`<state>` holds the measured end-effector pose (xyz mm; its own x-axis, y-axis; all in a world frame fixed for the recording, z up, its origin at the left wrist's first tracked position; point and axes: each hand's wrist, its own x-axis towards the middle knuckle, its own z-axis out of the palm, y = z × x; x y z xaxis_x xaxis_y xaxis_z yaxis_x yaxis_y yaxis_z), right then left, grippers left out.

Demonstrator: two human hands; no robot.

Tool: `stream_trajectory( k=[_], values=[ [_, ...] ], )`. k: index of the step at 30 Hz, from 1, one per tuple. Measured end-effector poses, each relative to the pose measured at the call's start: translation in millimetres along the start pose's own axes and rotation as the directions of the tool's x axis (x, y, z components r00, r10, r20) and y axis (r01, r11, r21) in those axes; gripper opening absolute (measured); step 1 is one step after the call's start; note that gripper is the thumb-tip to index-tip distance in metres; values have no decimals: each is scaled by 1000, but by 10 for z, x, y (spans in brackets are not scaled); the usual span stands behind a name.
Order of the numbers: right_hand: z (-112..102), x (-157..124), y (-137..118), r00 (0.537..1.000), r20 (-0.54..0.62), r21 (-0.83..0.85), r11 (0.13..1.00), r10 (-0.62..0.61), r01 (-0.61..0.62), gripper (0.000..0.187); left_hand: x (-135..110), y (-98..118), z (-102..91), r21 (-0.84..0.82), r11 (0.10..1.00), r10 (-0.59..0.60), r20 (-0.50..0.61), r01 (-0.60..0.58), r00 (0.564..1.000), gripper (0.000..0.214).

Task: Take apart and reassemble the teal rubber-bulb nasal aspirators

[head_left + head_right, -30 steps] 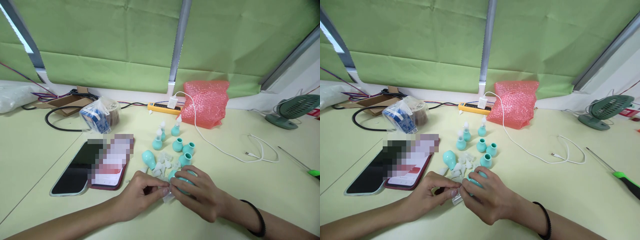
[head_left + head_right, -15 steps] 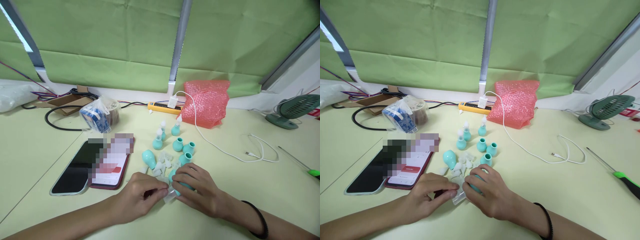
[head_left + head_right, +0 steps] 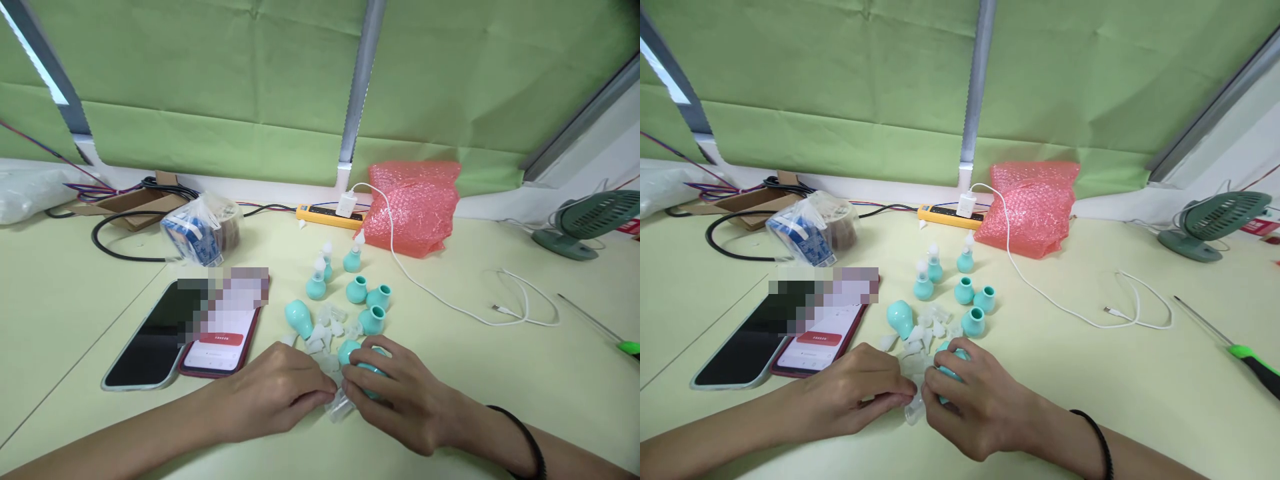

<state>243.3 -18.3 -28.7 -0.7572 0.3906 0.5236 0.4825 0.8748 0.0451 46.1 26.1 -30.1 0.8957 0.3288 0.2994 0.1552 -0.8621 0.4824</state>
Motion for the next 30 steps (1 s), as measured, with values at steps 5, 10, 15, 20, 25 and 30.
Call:
stream_trajectory(
  k=[5,10,15,20,25,30],
  values=[
    [-5,7,-17,1000,2,0,1000,8,-8,20,-15,26,-31,132,988,73,9,-74,997,21],
    [-34,13,-38,998,34,6,998,-57,57,22,11,64,-73,15,1000,-22,100,21,995,17],
    [-14,-2,-46,994,19,-9,994,-107,108,21,7,89,-48,38,996,-89,152,84,984,18],
    [38,-31,-41,994,38,-27,994,-104,105,18,-10,104,-1,112,991,-89,153,72,984,21],
    [45,-53,-45,997,32,-15,997,-69,70,18,-16,102,15,162,983,-111,173,83,979,16],
    [40,-55,-60,997,25,-14,997,-70,70,17,-5,131,-11,171,982,-115,180,84,977,12]
  ],
)
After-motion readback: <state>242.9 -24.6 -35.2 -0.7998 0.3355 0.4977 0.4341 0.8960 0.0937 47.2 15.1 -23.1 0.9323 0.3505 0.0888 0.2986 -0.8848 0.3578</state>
